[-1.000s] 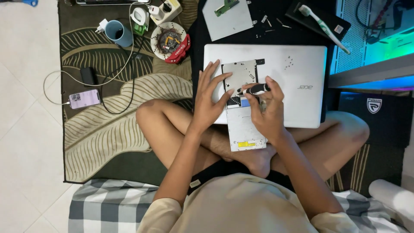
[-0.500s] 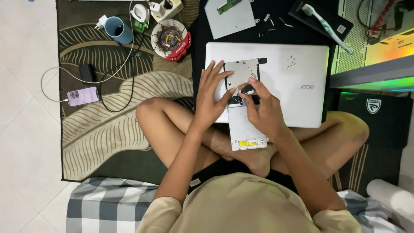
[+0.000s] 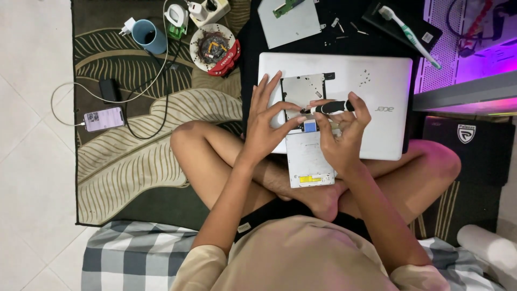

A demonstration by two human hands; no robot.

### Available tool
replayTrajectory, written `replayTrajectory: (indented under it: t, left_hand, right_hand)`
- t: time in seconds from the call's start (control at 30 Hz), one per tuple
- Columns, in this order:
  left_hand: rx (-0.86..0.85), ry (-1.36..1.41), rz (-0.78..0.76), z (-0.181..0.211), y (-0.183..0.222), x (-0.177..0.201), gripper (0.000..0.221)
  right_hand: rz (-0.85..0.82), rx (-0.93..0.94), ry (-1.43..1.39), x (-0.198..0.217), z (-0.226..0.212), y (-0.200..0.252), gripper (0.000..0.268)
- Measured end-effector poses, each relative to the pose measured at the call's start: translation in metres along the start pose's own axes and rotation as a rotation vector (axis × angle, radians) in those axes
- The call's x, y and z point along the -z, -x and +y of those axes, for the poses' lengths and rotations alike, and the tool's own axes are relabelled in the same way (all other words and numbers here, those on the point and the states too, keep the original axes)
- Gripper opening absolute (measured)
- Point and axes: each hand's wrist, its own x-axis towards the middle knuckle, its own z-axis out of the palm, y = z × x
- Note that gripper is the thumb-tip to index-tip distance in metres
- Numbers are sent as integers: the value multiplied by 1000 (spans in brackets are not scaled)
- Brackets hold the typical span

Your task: Removing small screws from a laptop component using a precision screwdriver while sitting on the floor.

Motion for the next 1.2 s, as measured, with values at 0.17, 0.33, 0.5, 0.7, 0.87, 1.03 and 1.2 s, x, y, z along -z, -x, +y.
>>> replayTrajectory:
  t: [0.17, 0.33, 0.5, 0.7, 0.87, 1.03, 1.2]
  left_hand:
    - [-11, 2, 11, -9, 2, -3, 13]
    - [-11, 6, 0, -11, 3, -3, 11]
    - [-1, 34, -2, -12, 3, -2, 9]
    - [11, 37, -5, -9, 3, -1, 9]
    - [10, 38, -8, -10, 3, -1, 8]
    - [4, 35, -12, -8, 3, 0, 9]
    - [48, 102, 34, -3, 1, 3, 20]
  right_hand:
    - [4, 7, 1, 0, -3, -1, 69]
    - [12, -46, -20, 0, -8, -1, 72]
    - [36, -100, -92, -2, -11, -1, 74]
    - [74, -125, -96, -4, -8, 2, 78]
    - [71, -118, -103, -2, -6, 4, 77]
    - [47, -91, -93, -4, -6, 3, 77]
    - [20, -36, -62, 0, -5, -4, 74]
